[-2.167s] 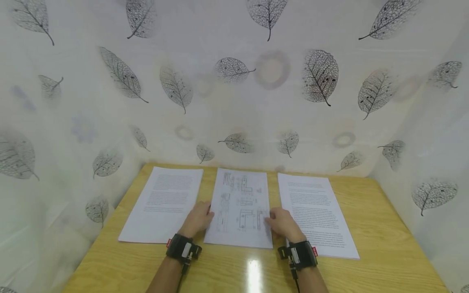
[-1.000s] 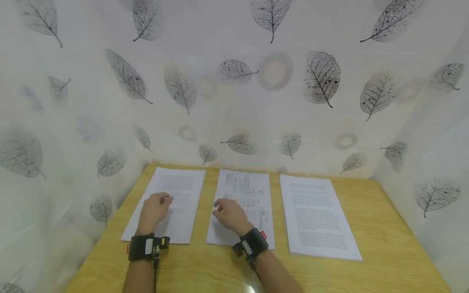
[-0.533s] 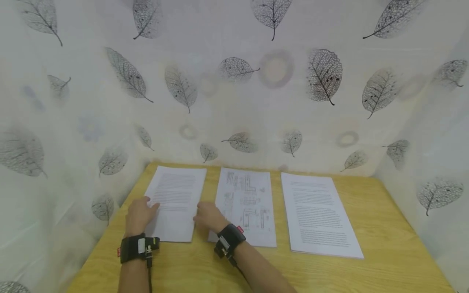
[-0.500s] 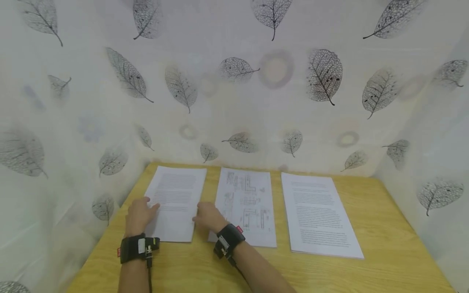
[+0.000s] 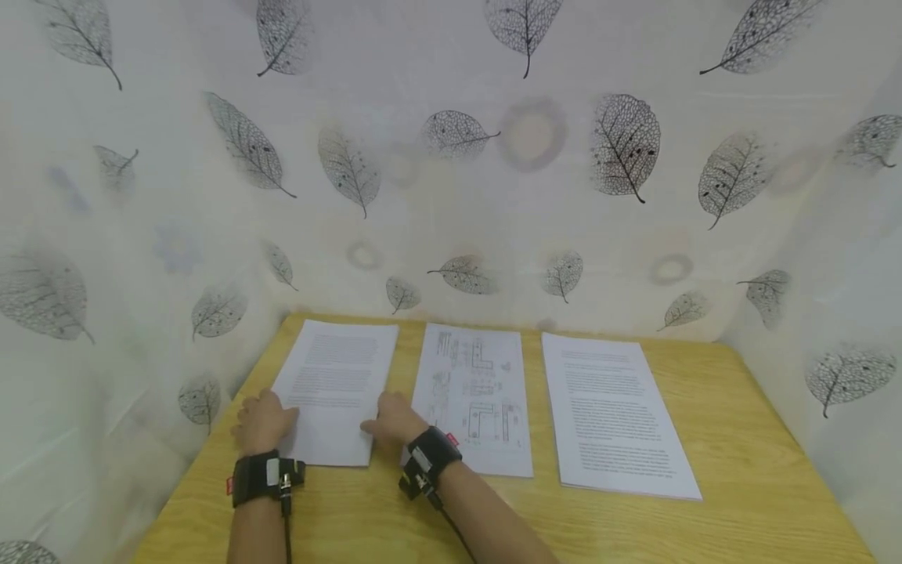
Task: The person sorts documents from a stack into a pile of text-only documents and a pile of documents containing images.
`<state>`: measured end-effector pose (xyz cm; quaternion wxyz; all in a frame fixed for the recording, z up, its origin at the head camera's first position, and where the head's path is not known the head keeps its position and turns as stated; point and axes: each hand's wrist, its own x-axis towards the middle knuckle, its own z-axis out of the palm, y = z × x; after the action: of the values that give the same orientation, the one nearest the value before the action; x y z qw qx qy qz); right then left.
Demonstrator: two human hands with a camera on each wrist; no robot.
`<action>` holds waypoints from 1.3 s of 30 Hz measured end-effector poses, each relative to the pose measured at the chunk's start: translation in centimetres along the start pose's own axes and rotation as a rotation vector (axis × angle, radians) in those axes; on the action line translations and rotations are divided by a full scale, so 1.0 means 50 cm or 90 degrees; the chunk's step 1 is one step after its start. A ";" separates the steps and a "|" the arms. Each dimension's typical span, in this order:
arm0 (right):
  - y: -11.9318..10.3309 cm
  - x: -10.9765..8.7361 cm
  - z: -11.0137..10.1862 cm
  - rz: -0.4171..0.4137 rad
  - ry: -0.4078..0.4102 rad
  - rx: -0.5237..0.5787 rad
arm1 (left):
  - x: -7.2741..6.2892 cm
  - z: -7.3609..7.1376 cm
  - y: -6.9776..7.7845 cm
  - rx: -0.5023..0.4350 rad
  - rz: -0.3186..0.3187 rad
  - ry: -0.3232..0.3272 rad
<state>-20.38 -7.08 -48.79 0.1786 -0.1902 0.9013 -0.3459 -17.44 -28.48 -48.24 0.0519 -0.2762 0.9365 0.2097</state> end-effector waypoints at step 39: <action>0.022 0.004 -0.001 0.096 0.002 0.130 | -0.004 0.011 0.060 -0.071 0.130 0.136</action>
<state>-20.83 -6.42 -49.57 0.2215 -0.1022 0.8734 -0.4215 -18.89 -25.85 -47.61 -0.0847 -0.2030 0.9468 0.2350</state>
